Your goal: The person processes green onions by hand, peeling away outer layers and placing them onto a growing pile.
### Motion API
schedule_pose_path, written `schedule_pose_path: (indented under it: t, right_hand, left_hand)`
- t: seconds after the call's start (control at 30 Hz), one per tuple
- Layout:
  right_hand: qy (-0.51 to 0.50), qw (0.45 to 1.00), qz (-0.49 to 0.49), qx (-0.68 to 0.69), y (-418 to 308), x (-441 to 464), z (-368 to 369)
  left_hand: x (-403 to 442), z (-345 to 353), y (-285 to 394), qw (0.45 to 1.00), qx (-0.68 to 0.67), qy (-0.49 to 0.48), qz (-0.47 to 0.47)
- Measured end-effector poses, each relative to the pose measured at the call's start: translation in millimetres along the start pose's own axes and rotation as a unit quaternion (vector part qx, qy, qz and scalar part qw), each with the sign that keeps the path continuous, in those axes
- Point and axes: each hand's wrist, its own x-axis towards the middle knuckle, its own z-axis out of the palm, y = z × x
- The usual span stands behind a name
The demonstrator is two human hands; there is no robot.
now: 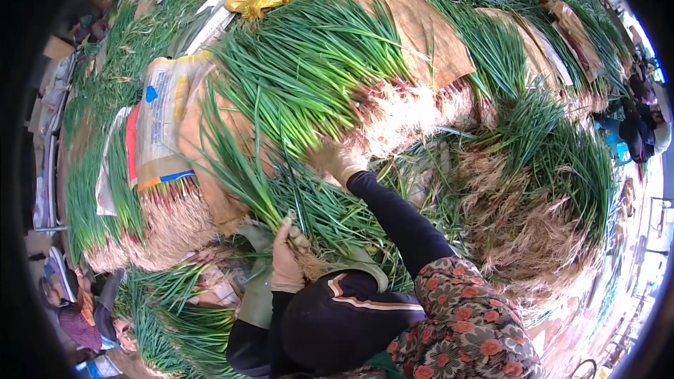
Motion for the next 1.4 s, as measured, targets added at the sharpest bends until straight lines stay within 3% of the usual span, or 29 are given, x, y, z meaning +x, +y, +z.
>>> schedule_pose_path:
  t: [0.03, 0.1, 0.13, 0.2, 0.23, 0.27, 0.3, 0.4, 0.43, 0.47, 0.53, 0.6, 0.77, 0.87, 0.9, 0.93, 0.97, 1.03, 1.07, 1.13, 1.2, 1.23, 1.33, 1.37, 1.4]
  right_hand:
    - [0.035, 0.995, -0.062, -0.073, -4.8, 1.3, 1.5]
    - [-0.114, 0.991, -0.014, 0.071, -22.5, -2.5, -14.1]
    - [-0.285, 0.913, 0.099, 0.275, -31.8, -4.1, -30.0]
    - [-0.306, 0.893, -0.005, 0.331, -27.0, -48.2, 10.5]
    - [-0.269, 0.906, -0.156, 0.287, -31.5, -68.2, 17.0]
    - [-0.223, 0.896, -0.303, 0.235, -38.0, -85.7, 18.7]
    - [-0.207, 0.861, -0.248, 0.393, -50.0, -97.8, 8.0]
    - [-0.162, 0.876, -0.313, 0.330, -37.0, -91.6, 9.4]
    - [-0.225, 0.905, -0.101, 0.348, -33.7, -88.4, 7.2]
    - [-0.249, 0.888, 0.125, 0.367, -42.2, -68.8, -23.7]
    - [-0.181, 0.936, 0.009, 0.301, -55.4, -54.0, -35.5]
    - [-0.320, 0.932, 0.047, 0.163, -74.9, -48.9, -14.5]
    - [-0.302, 0.940, -0.056, 0.148, -66.3, -77.3, 3.8]
    - [-0.219, 0.971, -0.029, 0.086, -59.1, -99.2, 28.6]
    - [-0.211, 0.976, 0.030, 0.030, -31.7, -114.0, 68.1]
    - [-0.232, 0.972, -0.030, -0.022, -3.4, -120.8, 73.7]
    - [-0.353, 0.923, 0.137, 0.065, 7.4, -111.4, 41.9]
    - [-0.557, 0.826, 0.065, -0.044, 32.7, -125.9, 30.5]
    - [-0.620, 0.782, -0.023, -0.061, 39.3, -125.8, 20.2]
    - [-0.570, 0.817, 0.078, -0.033, 29.2, -115.9, 20.1]
    - [-0.397, 0.886, 0.189, 0.148, 3.6, -89.8, 7.0]
    - [-0.386, 0.881, 0.208, 0.178, -4.6, -80.4, 18.0]
    - [-0.422, 0.844, 0.235, 0.232, -17.5, -70.6, 73.8]
    - [-0.307, 0.880, 0.212, 0.294, -27.2, -70.2, 76.9]
    - [-0.310, 0.874, 0.206, 0.311, -30.6, -75.1, 75.6]
  left_hand:
    - [1.5, 2.4, -2.3, 0.999, 0.033, 0.033, 0.010]
    - [0.9, -3.7, -2.5, 0.994, 0.091, 0.061, 0.024]
    - [4.5, -9.1, -0.6, 0.991, 0.118, 0.049, 0.030]
    - [12.8, -17.6, 2.2, 0.984, 0.173, 0.023, 0.041]
    - [8.5, -5.6, 9.8, 0.978, 0.193, 0.072, -0.022]
    - [13.5, -4.0, 5.3, 0.978, 0.195, 0.070, -0.004]
    - [21.4, -3.8, -4.0, 0.978, 0.196, 0.067, 0.014]
    - [24.5, -13.1, -9.9, 0.970, 0.231, 0.074, 0.029]
    - [23.5, -15.7, -12.1, 0.963, 0.255, 0.080, 0.035]
    - [21.8, -15.7, -14.0, 0.956, 0.279, 0.085, 0.041]
    - [26.9, -20.2, -27.7, 0.965, 0.247, 0.058, 0.068]
    - [37.5, -26.0, -41.6, 0.956, 0.260, 0.056, 0.122]
    - [26.2, -42.0, -24.4, 0.948, 0.312, 0.059, 0.007]
    - [22.4, -38.9, -34.2, 0.937, 0.321, 0.087, 0.107]
    - [19.6, -34.8, -36.5, 0.943, 0.285, 0.086, 0.148]
    - [15.5, -34.7, -34.5, 0.942, 0.272, 0.099, 0.172]
    - [12.8, -35.6, -29.5, 0.939, 0.259, 0.111, 0.198]
    - [6.0, -30.8, -17.0, 0.948, 0.182, 0.128, 0.228]
    - [4.4, -32.4, -9.2, 0.947, 0.203, 0.138, 0.208]
    - [7.3, -37.9, -0.7, 0.964, 0.172, 0.149, 0.138]
    - [10.6, -38.8, 2.8, 0.973, 0.196, 0.117, 0.029]
    - [11.4, -38.3, 3.7, 0.973, 0.208, 0.101, -0.025]
    - [9.8, -17.6, -6.8, 0.981, 0.144, 0.130, -0.003]
    - [9.6, -11.0, -7.4, 0.983, 0.141, 0.119, 0.007]
    - [8.9, -1.3, -5.7, 0.984, 0.137, 0.112, 0.018]
